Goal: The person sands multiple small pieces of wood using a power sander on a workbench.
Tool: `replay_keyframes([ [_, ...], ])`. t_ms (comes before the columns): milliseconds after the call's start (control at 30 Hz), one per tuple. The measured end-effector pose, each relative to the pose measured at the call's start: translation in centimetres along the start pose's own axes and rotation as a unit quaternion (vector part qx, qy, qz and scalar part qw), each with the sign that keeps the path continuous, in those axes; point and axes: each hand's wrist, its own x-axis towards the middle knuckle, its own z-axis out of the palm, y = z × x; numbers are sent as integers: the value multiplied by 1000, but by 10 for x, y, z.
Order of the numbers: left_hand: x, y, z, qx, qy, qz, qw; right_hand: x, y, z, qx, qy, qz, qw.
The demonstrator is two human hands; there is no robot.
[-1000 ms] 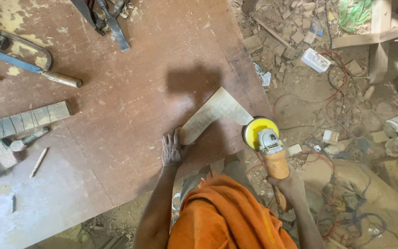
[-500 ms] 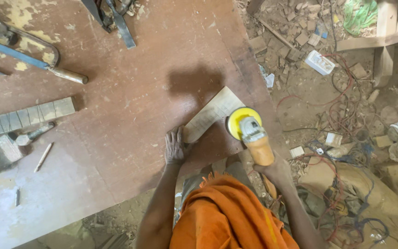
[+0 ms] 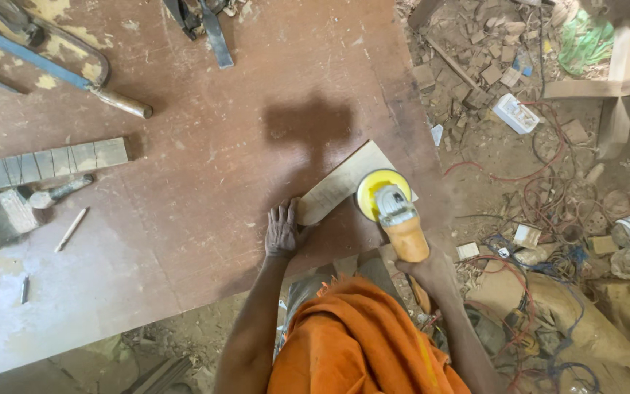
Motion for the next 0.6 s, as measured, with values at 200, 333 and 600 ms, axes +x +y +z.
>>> replay_keyframes([
  [200,0,-4,9,19,-14,-4,1000,-3,52,5,12,12,-9,1000],
  [333,0,-2,7,-2,3,5,1000,-1,78,7,10,0,36,999],
  [600,3,2,4,4,13,14,1000,1,127,3,75,48,19,996],
])
